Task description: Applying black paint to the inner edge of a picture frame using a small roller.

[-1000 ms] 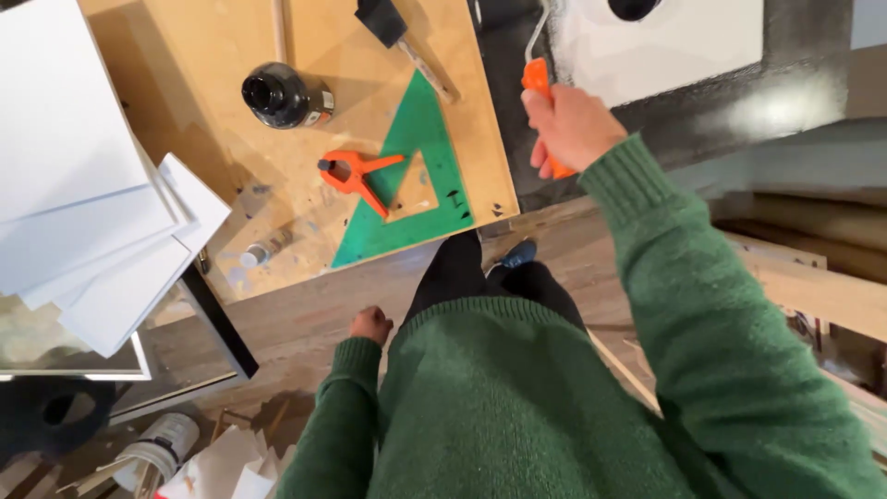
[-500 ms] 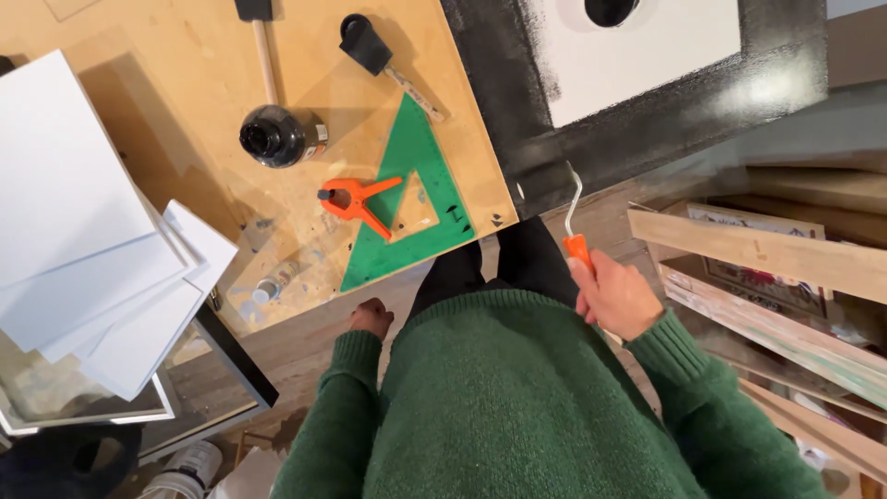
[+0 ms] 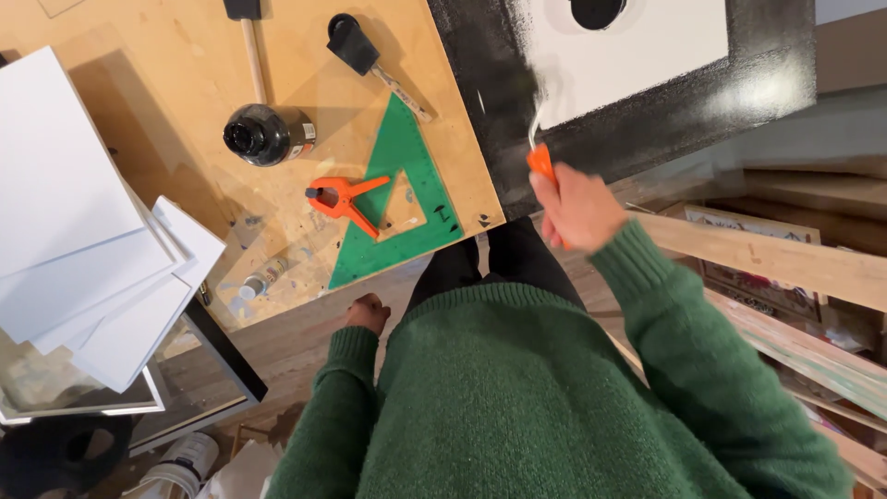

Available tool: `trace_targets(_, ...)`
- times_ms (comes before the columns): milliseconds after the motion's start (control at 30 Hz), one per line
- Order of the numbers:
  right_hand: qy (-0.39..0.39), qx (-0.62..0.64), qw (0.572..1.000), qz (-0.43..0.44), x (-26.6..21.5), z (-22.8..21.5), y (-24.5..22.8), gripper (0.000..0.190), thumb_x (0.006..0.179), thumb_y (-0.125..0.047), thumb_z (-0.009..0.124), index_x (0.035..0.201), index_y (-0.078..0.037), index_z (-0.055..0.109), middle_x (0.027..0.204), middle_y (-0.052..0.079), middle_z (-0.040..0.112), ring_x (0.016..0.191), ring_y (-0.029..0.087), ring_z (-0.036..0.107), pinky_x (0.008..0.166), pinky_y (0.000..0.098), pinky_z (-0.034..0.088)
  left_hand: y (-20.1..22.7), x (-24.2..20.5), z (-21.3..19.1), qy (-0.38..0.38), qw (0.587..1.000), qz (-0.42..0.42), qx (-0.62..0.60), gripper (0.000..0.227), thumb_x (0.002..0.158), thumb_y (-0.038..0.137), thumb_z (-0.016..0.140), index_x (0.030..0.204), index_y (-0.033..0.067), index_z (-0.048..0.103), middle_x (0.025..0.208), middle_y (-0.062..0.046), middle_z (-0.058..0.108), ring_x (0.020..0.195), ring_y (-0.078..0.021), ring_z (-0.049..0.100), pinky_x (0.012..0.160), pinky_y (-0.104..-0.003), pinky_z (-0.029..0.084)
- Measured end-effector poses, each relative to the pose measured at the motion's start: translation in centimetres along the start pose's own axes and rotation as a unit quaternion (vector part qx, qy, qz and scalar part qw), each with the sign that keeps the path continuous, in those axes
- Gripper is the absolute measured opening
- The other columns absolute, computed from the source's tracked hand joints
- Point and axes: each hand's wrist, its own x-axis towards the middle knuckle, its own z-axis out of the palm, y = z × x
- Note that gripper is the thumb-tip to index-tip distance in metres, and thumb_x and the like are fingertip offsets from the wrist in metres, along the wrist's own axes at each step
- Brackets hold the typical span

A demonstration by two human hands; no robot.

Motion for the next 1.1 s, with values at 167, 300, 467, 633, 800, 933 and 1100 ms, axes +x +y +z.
trace_targets(167, -0.043, -0.004, 0.998, 0.045, -5.3, 2.1, 5.6, 0.043, 0.103, -0.043, 0.044, 0.097, -0.003, 0.057, 0.062, 0.010, 0.073, 0.051, 0.022, 0.072, 0.049, 0.0363, 0.058, 1.2, -0.6, 0.1, -0.007, 1.000, 0.001, 0.003, 0.026, 0.071, 0.029, 0.078, 0.083, 0.0070, 0.071, 0.085, -0.020, 0.073, 0.085, -0.0396, 0.071, 0.079, -0.048, 0.057)
trace_targets(300, -0.037, -0.039, 0.996, 0.075, -6.2, 2.3, 6.1, 0.044, 0.103, -0.044, 0.046, 0.095, -0.002, 0.058, 0.062, 0.009, 0.074, 0.051, 0.022, 0.073, 0.051, 0.0365, 0.059, 1.7, -0.4, 1.0, -0.005, 1.000, -0.009, -0.008, 0.026, 0.070, 0.029, 0.079, 0.083, 0.0073, 0.072, 0.085, -0.019, 0.074, 0.086, -0.0393, 0.071, 0.081, -0.048, 0.057)
trace_targets(467, -0.036, -0.018, 0.997, 0.061, -2.7, 0.3, 0.4, 0.041, 0.103, -0.042, 0.043, 0.102, -0.004, 0.058, 0.062, 0.011, 0.072, 0.050, 0.023, 0.071, 0.047, 0.0375, 0.057, 1.7, -1.4, 2.5, 0.011, 0.999, -0.024, -0.026, 0.026, 0.070, 0.029, 0.079, 0.081, 0.0070, 0.071, 0.082, -0.020, 0.072, 0.082, -0.0386, 0.071, 0.077, -0.048, 0.057)
trace_targets(633, -0.019, -0.004, 0.999, -0.029, 5.2, -1.7, -5.6, 0.043, 0.106, -0.042, 0.040, 0.101, -0.003, 0.057, 0.060, 0.010, 0.070, 0.047, 0.021, 0.068, 0.046, 0.0351, 0.055, 1.6, -3.5, 3.7, 0.026, 0.997, -0.038, -0.057, 0.027, 0.072, 0.030, 0.079, 0.078, 0.0067, 0.067, 0.076, -0.019, 0.070, 0.077, -0.0392, 0.070, 0.072, -0.048, 0.056)
trace_targets(800, 0.004, 0.029, 0.994, -0.108, 15.3, -4.3, -11.7, 0.049, 0.109, -0.044, 0.038, 0.091, -0.002, 0.054, 0.062, 0.011, 0.068, 0.048, 0.021, 0.067, 0.046, 0.0353, 0.054, 1.3, -6.7, 4.9, 0.019, 0.991, -0.100, -0.090, 0.027, 0.076, 0.032, 0.079, 0.082, 0.0083, 0.068, 0.076, -0.017, 0.069, 0.077, -0.0400, 0.068, 0.073, -0.049, 0.054)
trace_targets(933, -0.002, 0.083, 0.985, -0.149, 19.6, -5.9, -14.3, 0.050, 0.112, -0.044, 0.038, 0.093, 0.000, 0.053, 0.066, 0.015, 0.067, 0.049, 0.022, 0.067, 0.047, 0.0358, 0.054, 1.1, -8.3, 5.8, 0.022, 0.982, -0.156, -0.103, 0.027, 0.074, 0.031, 0.078, 0.080, 0.0071, 0.068, 0.076, -0.016, 0.070, 0.080, -0.0373, 0.069, 0.076, -0.047, 0.054)
trace_targets(1100, -0.019, 0.084, 0.988, -0.132, 17.9, -4.4, -11.8, 0.049, 0.111, -0.044, 0.036, 0.095, -0.001, 0.052, 0.063, 0.014, 0.065, 0.048, 0.023, 0.066, 0.046, 0.0370, 0.054, -0.3, -8.7, 6.5, 0.004, 0.981, -0.154, -0.118, 0.027, 0.074, 0.032, 0.076, 0.080, 0.0071, 0.066, 0.077, -0.016, 0.071, 0.079, -0.0370, 0.070, 0.077, -0.047, 0.055)
